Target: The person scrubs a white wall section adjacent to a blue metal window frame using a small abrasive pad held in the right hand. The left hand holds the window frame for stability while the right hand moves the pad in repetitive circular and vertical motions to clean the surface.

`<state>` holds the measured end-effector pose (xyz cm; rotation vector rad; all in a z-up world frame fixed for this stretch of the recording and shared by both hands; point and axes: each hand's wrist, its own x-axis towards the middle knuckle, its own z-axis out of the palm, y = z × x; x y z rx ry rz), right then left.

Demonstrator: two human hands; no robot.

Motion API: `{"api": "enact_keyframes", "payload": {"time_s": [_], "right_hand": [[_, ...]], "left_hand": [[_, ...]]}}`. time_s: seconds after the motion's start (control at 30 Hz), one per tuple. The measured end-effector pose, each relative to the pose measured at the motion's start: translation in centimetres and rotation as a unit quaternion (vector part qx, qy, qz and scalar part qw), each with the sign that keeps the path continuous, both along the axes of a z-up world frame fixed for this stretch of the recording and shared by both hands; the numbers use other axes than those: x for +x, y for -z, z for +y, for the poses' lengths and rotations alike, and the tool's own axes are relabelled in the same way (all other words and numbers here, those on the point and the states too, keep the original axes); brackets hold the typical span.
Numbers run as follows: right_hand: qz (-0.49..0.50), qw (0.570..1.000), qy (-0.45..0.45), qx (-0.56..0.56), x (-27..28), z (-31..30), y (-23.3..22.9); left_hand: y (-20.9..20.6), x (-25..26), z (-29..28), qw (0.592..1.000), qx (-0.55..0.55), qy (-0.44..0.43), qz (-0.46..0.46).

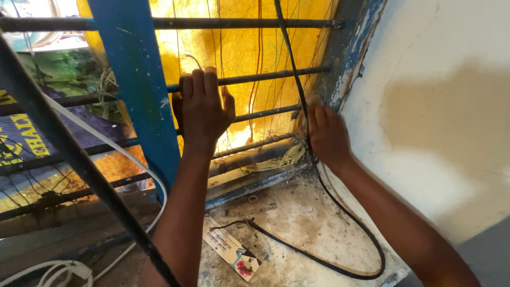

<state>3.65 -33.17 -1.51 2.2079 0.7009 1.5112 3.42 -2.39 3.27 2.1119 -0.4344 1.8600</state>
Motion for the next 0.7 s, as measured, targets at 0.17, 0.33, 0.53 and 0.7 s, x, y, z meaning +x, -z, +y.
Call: {"api": "enact_keyframes", "payload": {"time_s": [0.17, 0.33, 0.53, 0.7], "right_hand": [[0.072, 0.992, 0.014, -0.101, 0.7, -1.5, 2.3], [0.035, 0.998, 0.005, -0.054, 1.9, -1.7, -1.6], [-0.013, 0.997, -0.064, -0.033, 0.3, 0.2, 1.0], [0.063, 0.995, -0.066, -0.032, 1.2, -0.6, 0.7]], "left_hand": [[0.1, 0.0, -0.1, 1.000, -0.002, 0.001, -0.003], [-0.2, -0.1, 0.0, 1.000, -0.003, -0.006, 0.004], [-0.2, 0.1, 0.0, 1.000, -0.004, -0.003, -0.004], [0.1, 0.0, 0.0, 1.000, -0.005, -0.019, 0.003]]}}
